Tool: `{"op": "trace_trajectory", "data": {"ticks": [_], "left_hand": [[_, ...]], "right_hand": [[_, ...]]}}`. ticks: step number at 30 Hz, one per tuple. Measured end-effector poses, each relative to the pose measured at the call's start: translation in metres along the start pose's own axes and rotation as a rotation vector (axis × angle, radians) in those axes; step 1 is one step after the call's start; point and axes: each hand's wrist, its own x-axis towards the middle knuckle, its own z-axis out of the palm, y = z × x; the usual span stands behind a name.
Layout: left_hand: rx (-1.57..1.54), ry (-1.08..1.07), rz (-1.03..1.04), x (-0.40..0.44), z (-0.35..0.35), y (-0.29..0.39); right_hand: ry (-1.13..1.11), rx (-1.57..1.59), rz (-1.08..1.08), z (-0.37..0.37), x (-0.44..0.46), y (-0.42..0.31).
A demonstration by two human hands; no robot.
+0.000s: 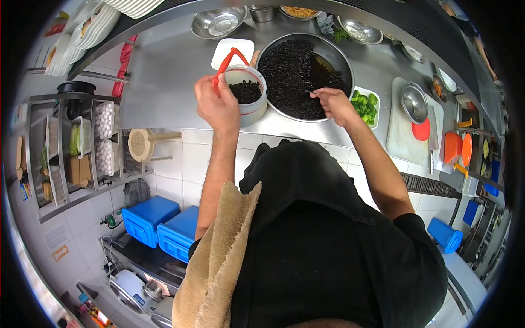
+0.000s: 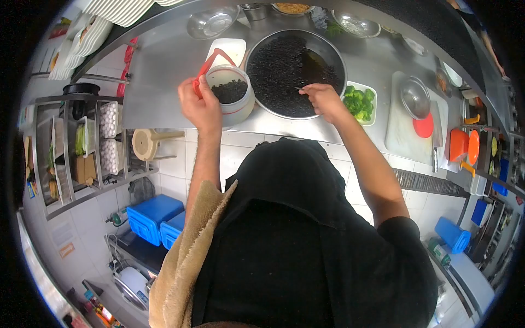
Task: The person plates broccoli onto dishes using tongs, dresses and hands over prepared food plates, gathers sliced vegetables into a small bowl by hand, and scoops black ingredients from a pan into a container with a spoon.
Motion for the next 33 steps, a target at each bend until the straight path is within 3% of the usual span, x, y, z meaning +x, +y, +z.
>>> {"op": "trace_trajectory", "data": {"ticks": [6, 15, 18, 23, 25, 27, 29, 33], "left_hand": [[-0.039, -0.061, -0.088, 0.001, -0.004, 0.012], [-0.039, -0.061, -0.049, 0.005, -0.001, 0.014], [0.009, -0.022, 0.036, 0.007, 0.002, 0.014], [-0.006, -0.064, -0.037, 0.007, 0.001, 0.015], [-0.031, -0.075, -0.069, 0.007, 0.0, 0.017], [-0.048, -0.073, -0.072, 0.006, -0.001, 0.015], [-0.032, -0.026, -0.052, 0.003, 0.001, 0.008], [-0.072, 0.031, -0.086, 0.002, -0.002, -0.004]], "right_hand": [[0.002, 0.01, -0.023, -0.004, -0.015, -0.02], [-0.01, -0.034, -0.132, -0.004, -0.049, -0.07], [-0.032, -0.078, -0.157, 0.01, -0.065, -0.087], [-0.118, -0.173, -0.213, 0.058, -0.076, -0.092], [-0.035, -0.557, -0.802, 0.08, -0.043, -0.051], [0.092, -0.996, -1.076, 0.103, -0.042, -0.033], [0.123, -1.273, -1.05, 0.122, -0.056, -0.037], [0.146, -1.346, -1.114, 0.13, -0.059, -0.038]]}}
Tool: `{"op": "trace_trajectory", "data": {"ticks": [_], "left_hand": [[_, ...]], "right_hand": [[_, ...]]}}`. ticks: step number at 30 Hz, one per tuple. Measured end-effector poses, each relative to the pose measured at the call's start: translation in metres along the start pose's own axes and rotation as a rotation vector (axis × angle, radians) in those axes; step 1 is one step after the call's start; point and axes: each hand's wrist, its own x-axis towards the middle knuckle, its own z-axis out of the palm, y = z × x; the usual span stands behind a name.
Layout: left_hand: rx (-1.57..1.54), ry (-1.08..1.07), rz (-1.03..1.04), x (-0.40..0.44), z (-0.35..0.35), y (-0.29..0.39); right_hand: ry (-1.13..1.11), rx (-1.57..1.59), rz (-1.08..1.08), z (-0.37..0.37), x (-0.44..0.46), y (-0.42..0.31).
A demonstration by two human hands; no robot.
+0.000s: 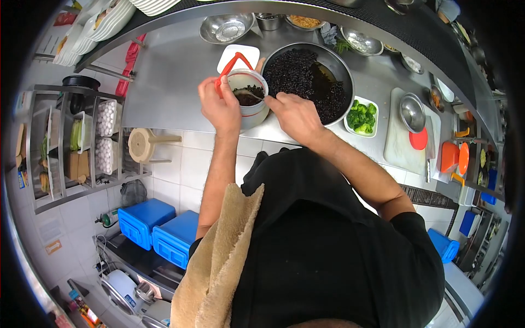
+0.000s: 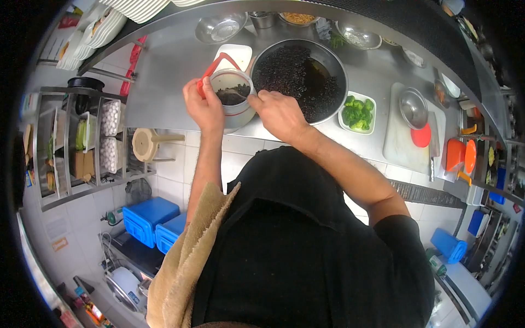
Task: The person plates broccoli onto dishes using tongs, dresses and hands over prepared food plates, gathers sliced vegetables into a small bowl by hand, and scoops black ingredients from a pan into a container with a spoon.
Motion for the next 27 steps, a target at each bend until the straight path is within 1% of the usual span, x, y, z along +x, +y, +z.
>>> {"op": "trace_trajectory", "data": {"ticks": [4, 5, 9, 12, 19, 22, 23, 27], "left_hand": [[-0.031, 0.016, 0.017, -0.005, -0.004, -0.012], [-0.037, 0.023, 0.03, -0.007, -0.005, -0.015], [-0.076, 0.019, 0.03, -0.009, -0.008, -0.013], [-0.102, 0.035, 0.037, -0.01, -0.009, -0.013], [-0.146, 0.021, -0.027, -0.012, -0.01, -0.018], [-0.161, 0.03, -0.085, -0.013, -0.013, -0.022], [-0.147, 0.038, -0.084, -0.012, -0.012, -0.024], [-0.152, 0.023, -0.12, -0.007, -0.011, -0.028]], "right_hand": [[-0.021, -0.068, -0.028, -0.018, 0.011, 0.006], [0.01, -0.064, -0.035, -0.025, 0.014, 0.005], [-0.089, -0.12, -0.121, -0.063, 0.034, 0.0], [-0.149, -0.206, -0.331, -0.076, 0.054, -0.007], [-0.463, -0.482, -0.645, 0.007, 0.107, -0.009], [-0.368, -0.374, -0.676, 0.018, 0.115, 0.004], [-0.384, -0.362, -0.675, 0.018, 0.115, 0.007], [-0.282, -0.339, -0.635, 0.028, 0.109, 0.016]]}}
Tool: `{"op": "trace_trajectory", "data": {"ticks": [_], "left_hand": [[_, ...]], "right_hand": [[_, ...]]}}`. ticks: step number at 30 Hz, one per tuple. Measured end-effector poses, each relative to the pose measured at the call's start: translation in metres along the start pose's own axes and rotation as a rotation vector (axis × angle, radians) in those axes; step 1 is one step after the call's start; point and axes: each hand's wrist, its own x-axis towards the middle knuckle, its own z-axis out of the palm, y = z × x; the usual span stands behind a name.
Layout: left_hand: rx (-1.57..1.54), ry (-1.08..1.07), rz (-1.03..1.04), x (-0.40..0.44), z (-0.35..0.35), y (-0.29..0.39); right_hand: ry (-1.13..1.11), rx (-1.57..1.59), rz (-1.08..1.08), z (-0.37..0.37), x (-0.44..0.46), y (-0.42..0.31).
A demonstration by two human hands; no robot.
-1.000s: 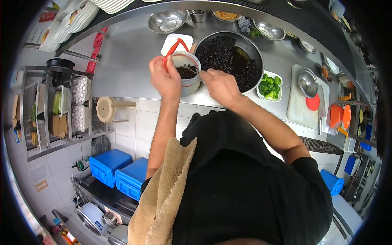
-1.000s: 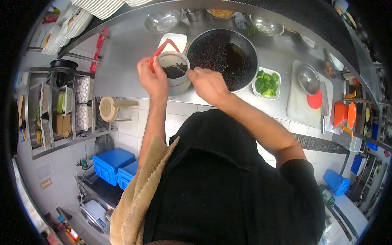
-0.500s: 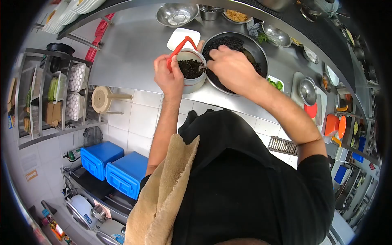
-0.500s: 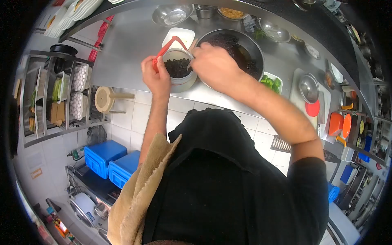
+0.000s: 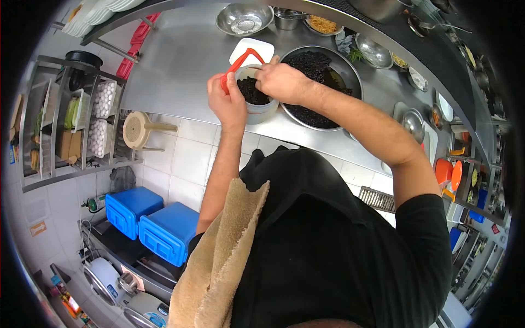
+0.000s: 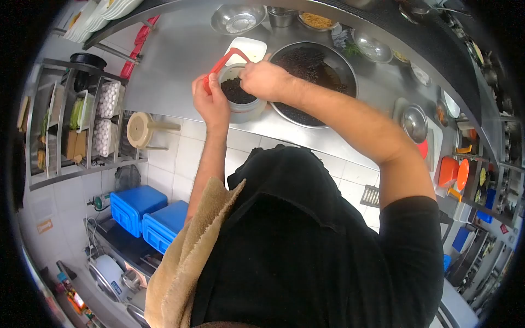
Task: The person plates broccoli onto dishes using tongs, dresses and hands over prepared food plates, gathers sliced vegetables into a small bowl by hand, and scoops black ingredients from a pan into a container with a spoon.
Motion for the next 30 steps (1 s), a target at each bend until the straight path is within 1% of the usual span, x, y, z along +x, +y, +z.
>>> {"op": "trace_trajectory", "data": {"ticks": [2, 5, 6, 9, 10, 13, 14, 19, 20, 22, 25, 28, 30], "left_hand": [[-0.02, -0.006, 0.012, -0.001, 0.001, 0.0], [0.009, -0.031, 0.003, 0.001, 0.002, 0.001], [0.03, -0.042, -0.003, 0.002, 0.001, 0.001], [0.001, -0.039, 0.006, 0.001, 0.003, 0.0], [0.002, -0.05, 0.005, 0.002, 0.003, 0.0], [0.01, -0.059, -0.006, 0.002, 0.003, -0.002], [0.016, -0.06, -0.003, 0.002, 0.003, -0.002], [0.034, -0.034, 0.019, 0.004, 0.003, -0.001], [0.029, -0.033, 0.021, 0.005, 0.003, 0.0], [0.031, -0.038, 0.022, 0.004, 0.004, 0.001], [0.055, -0.05, 0.023, 0.005, 0.004, -0.002], [0.054, -0.056, 0.028, 0.007, 0.006, -0.001], [0.044, -0.061, 0.01, 0.006, 0.005, 0.001]], "right_hand": [[0.037, 0.007, 0.035, -0.002, -0.006, -0.006], [0.193, 0.065, 0.094, -0.004, -0.014, -0.015], [0.152, 0.094, 0.131, -0.005, -0.015, -0.018], [0.134, 0.143, 0.136, -0.009, -0.015, -0.019], [0.204, 0.191, 0.168, -0.017, -0.016, -0.022], [0.279, 0.22, 0.228, -0.033, -0.03, -0.022], [0.209, 0.257, 0.285, -0.034, -0.037, -0.02], [0.414, 0.337, 0.534, -0.044, -0.091, -0.007], [0.348, 0.377, 0.642, -0.049, -0.103, -0.001], [0.382, 0.338, 0.715, -0.038, -0.131, 0.019], [0.309, 0.308, 0.902, -0.002, -0.167, 0.057], [0.259, 0.279, 1.015, 0.028, -0.184, 0.094], [0.198, 0.161, 0.965, 0.054, -0.193, 0.116]]}}
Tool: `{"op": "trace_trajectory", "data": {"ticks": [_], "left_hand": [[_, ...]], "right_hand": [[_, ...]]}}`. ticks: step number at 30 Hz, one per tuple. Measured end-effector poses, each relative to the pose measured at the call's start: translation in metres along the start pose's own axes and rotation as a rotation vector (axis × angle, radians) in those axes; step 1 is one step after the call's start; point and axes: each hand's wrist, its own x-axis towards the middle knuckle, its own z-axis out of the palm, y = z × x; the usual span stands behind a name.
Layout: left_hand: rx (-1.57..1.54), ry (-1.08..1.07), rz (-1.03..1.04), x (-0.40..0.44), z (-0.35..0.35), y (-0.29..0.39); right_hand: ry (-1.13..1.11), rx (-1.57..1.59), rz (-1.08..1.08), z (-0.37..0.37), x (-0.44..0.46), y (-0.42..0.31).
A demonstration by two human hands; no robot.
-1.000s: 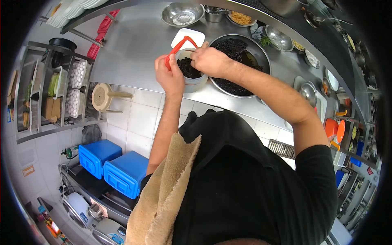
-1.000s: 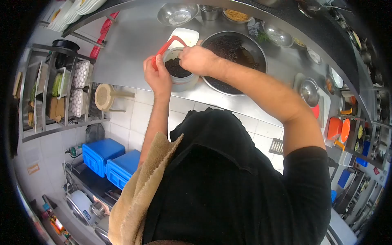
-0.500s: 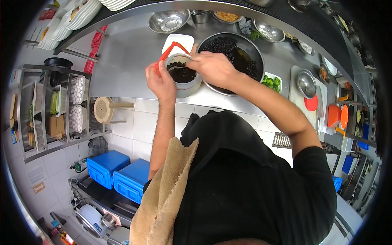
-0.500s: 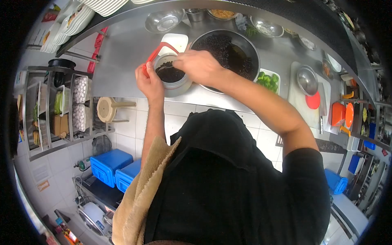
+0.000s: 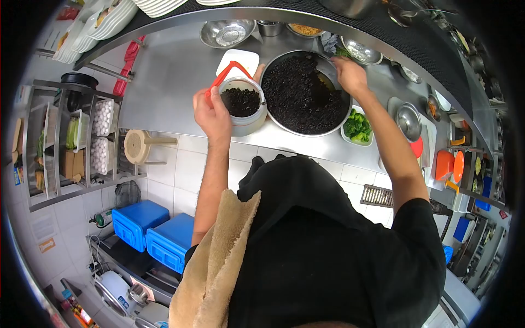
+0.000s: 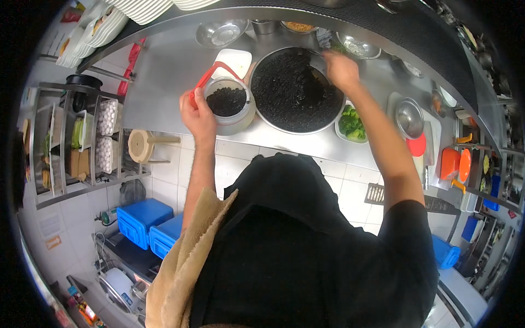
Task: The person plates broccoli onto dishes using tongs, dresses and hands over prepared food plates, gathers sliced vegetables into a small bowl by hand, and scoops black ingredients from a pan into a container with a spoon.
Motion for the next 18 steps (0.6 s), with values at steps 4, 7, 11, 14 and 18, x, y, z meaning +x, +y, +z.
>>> {"op": "trace_trajectory", "data": {"ticks": [4, 7, 11, 14, 18], "left_hand": [[-0.003, -0.003, -0.008, 0.001, -0.001, 0.005], [-0.009, 0.01, 0.017, -0.001, -0.001, 0.003], [-0.001, 0.042, 0.041, 0.001, 0.003, -0.003], [-0.004, 0.06, 0.024, 0.003, 0.005, 0.0], [0.005, 0.078, 0.0, 0.003, 0.005, 0.002]], "right_hand": [[-0.081, -0.258, -0.113, 0.02, 0.028, 0.021], [-0.018, -0.324, -0.218, 0.019, 0.036, 0.02], [-0.198, -0.399, -0.231, 0.016, 0.04, 0.01], [-0.317, -0.354, -0.276, 0.022, 0.036, 0.008], [-0.079, -0.275, -0.327, 0.062, 0.024, 0.024]]}}
